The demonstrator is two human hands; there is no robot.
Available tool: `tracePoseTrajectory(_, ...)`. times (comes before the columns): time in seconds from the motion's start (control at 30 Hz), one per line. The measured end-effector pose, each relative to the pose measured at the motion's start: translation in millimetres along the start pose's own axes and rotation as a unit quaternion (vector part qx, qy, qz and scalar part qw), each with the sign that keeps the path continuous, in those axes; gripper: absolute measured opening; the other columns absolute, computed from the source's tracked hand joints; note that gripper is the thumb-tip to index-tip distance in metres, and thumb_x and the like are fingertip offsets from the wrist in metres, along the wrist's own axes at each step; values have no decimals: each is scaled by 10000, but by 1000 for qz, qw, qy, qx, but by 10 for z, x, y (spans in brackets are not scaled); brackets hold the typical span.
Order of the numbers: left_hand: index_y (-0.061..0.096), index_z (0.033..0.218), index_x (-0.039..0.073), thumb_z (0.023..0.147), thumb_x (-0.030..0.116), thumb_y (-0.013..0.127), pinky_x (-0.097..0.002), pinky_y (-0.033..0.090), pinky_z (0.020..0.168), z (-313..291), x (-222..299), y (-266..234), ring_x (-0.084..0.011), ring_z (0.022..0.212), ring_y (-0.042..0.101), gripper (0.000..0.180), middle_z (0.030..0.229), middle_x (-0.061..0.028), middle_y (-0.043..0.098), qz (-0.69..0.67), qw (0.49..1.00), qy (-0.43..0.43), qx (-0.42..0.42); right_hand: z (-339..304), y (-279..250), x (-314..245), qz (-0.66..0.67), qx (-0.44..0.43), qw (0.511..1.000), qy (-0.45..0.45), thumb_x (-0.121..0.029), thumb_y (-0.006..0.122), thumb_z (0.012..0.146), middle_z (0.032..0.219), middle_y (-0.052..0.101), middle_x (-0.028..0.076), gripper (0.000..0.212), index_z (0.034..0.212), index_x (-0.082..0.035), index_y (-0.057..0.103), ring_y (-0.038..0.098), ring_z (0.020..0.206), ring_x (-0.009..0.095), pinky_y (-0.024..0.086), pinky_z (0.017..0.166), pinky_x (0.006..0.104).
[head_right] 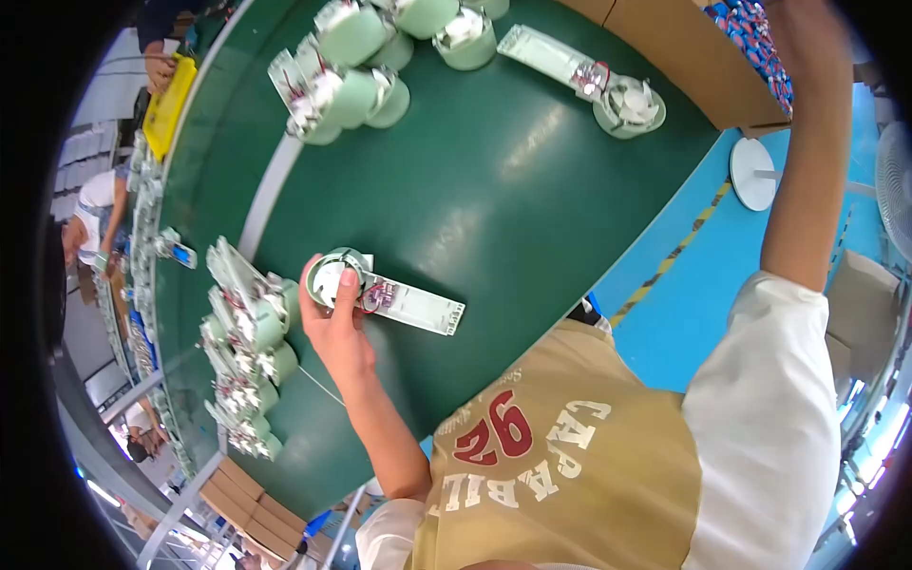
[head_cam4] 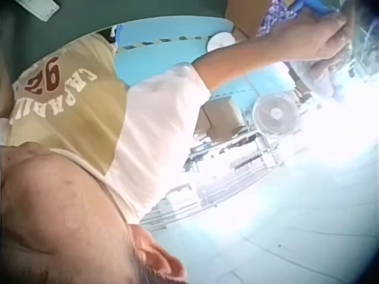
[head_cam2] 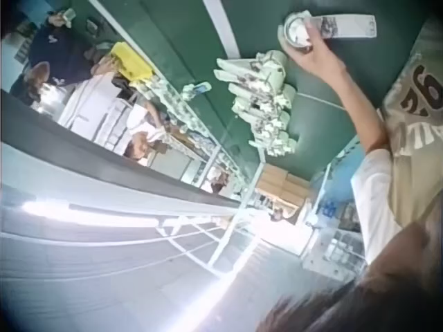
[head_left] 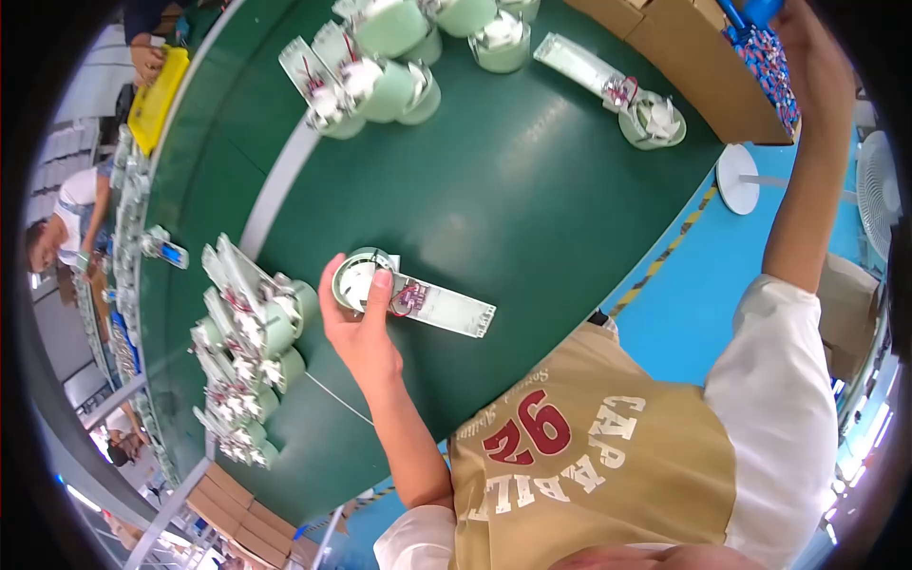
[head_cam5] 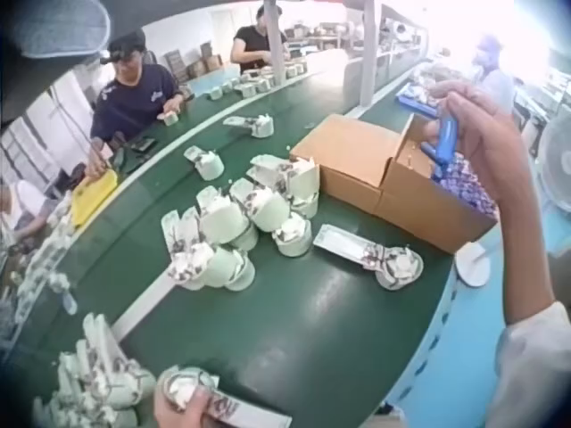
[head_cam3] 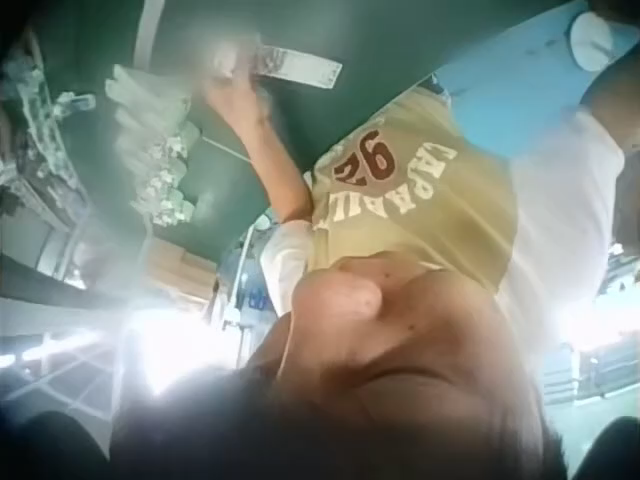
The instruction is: The person assembles portable electric fans by connecting battery wires to circuit boards, inserting batteries into the fan handles, and placing the assembled fan units onto the assembly table.
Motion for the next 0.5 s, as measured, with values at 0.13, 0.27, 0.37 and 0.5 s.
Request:
tracePoseTrajectory(0.13, 592, 1317, 14, 864, 158, 812, -304, 513, 890, -225, -36, -225, -164, 992, 629, 525, 1127, -94, 645, 170, 980, 60, 79, -1170, 814, 314, 38, -287, 946, 147, -343, 522, 1010, 837, 594, 5, 459, 1235, 35, 651, 476, 612, 62, 388, 558, 219)
tracePoseTrajectory(0.27, 589, 1338, 8, 883, 209, 794, -360, 496, 925, -282, -67, -361, -217, 1075, 608, 538, 1268, -137, 565, 229, 959, 131, 105, -2245, 1534, 195, 206, -428, 761, 442, -277, 497, 1042, 825, 596, 31, 387, 1216, 23, 669, 431, 593, 56, 343, 550, 227)
tracePoseTrajectory(0.37, 587, 1338, 25, 874, 212, 795, -358, 497, 888, -563, 91, -355, -217, 1082, 599, 541, 1285, -127, 565, 341, 895, 233, 172, -2655, 1645, 156, 225, -493, 693, 475, -272, 459, 1070, 839, 607, 25, 378, 1138, 25, 683, 425, 601, 54, 345, 560, 231)
tracePoseTrajectory(0.5, 658, 1229, 23, 811, 144, 835, -303, 498, 734, -1132, 201, -275, -223, 982, 620, 470, 1205, -118, 609, 316, 887, 316, 113, -2865, 1727, 73, 137, -576, 727, 348, -205, 458, 1056, 829, 621, 78, 305, 982, 7, 664, 521, 622, 132, 425, 603, 299)
Point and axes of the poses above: each hand's wrist, its own z-axis towards the middle knuckle, its own y-axis out of the palm, x = y × z, the point moved 6 cm from there along z, towards the middle knuckle
